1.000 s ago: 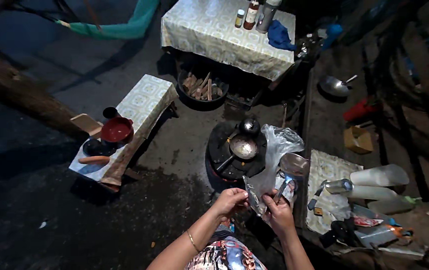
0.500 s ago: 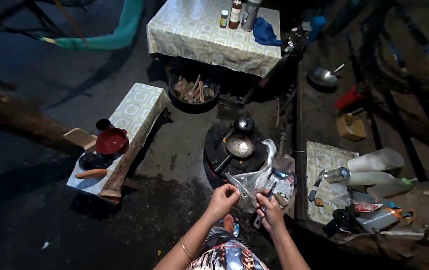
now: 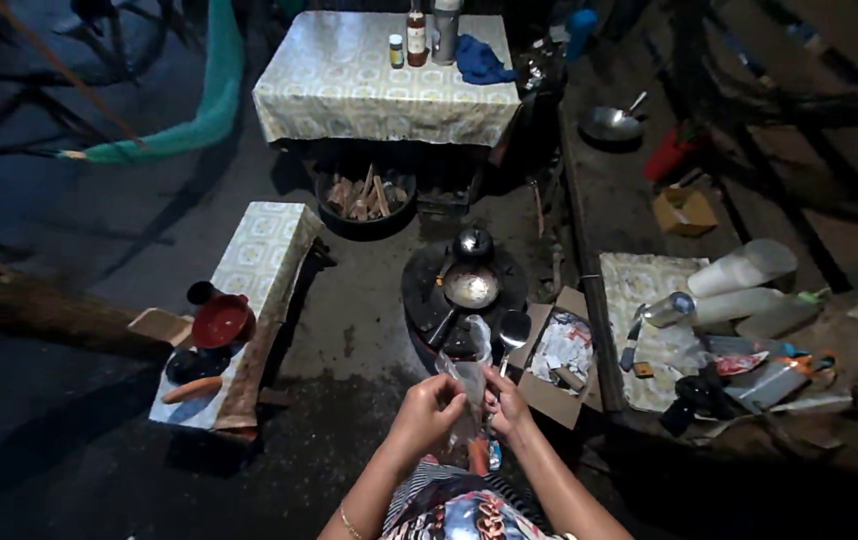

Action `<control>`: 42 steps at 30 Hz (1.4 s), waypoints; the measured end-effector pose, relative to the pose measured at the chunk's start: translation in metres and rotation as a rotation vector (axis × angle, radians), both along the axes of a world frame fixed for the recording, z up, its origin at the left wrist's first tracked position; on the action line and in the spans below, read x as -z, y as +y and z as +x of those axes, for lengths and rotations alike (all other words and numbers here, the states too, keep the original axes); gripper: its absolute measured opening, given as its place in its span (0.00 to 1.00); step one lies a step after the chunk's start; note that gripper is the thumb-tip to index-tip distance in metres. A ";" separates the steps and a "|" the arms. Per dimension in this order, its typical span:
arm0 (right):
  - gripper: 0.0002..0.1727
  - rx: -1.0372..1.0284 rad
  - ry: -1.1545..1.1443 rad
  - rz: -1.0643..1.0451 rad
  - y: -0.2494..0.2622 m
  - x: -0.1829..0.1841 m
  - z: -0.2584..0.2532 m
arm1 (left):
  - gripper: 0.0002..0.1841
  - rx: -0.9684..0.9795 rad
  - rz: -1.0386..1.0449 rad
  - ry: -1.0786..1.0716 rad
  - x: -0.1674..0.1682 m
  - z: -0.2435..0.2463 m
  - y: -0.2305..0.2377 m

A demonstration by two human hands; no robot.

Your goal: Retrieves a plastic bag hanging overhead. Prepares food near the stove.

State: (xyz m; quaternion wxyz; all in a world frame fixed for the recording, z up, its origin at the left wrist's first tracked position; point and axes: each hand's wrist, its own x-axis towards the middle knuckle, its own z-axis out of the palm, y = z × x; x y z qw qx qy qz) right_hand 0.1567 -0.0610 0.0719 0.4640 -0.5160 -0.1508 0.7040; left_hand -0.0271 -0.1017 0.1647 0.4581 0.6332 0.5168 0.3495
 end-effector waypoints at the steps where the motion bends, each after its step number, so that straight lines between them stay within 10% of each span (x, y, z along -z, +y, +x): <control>1: 0.06 -0.006 0.018 0.013 -0.001 0.000 -0.001 | 0.08 -0.020 -0.008 -0.004 -0.002 -0.002 -0.002; 23: 0.04 0.052 0.113 -0.048 -0.030 -0.007 -0.006 | 0.07 -0.473 0.025 -0.035 0.003 -0.014 -0.014; 30: 0.05 -0.030 0.115 -0.012 -0.031 -0.004 -0.010 | 0.11 -0.385 0.096 -0.403 -0.011 -0.008 -0.014; 42: 0.06 -0.019 0.099 -0.072 -0.025 -0.001 -0.017 | 0.09 -0.287 0.170 -0.302 -0.015 -0.009 -0.014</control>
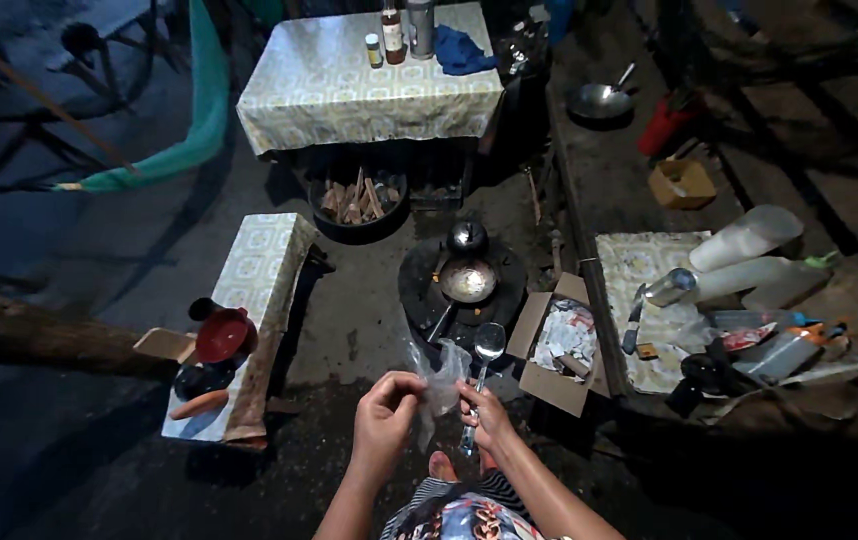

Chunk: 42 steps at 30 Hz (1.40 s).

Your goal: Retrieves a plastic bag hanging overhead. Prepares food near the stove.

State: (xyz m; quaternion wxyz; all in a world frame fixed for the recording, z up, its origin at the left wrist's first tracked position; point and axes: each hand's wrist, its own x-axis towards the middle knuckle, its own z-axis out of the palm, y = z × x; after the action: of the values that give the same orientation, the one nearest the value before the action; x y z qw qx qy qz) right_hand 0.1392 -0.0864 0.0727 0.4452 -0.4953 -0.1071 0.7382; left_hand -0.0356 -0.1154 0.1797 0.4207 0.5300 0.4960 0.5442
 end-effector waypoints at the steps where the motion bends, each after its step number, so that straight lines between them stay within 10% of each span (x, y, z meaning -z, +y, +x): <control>1: 0.06 0.000 -0.005 -0.002 -0.001 0.000 0.000 | 0.10 0.006 -0.011 0.031 0.002 0.000 0.001; 15: 0.08 0.080 -0.067 -0.070 0.057 0.061 0.019 | 0.12 0.046 -0.262 0.250 0.057 0.024 0.089; 32: 0.22 -0.174 -0.507 -0.167 0.356 0.153 0.080 | 0.17 0.037 -0.523 0.461 0.175 0.107 0.384; 42: 0.18 -0.240 -0.713 -0.290 0.254 0.163 0.191 | 0.17 0.029 -0.707 0.548 0.225 0.120 0.482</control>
State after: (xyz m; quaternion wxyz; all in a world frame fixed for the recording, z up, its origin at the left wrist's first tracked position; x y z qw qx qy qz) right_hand 0.3298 0.1676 -0.0905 0.2162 -0.7620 -0.2067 0.5743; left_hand 0.0842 0.3668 -0.0450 0.4365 0.4852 0.7372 0.1748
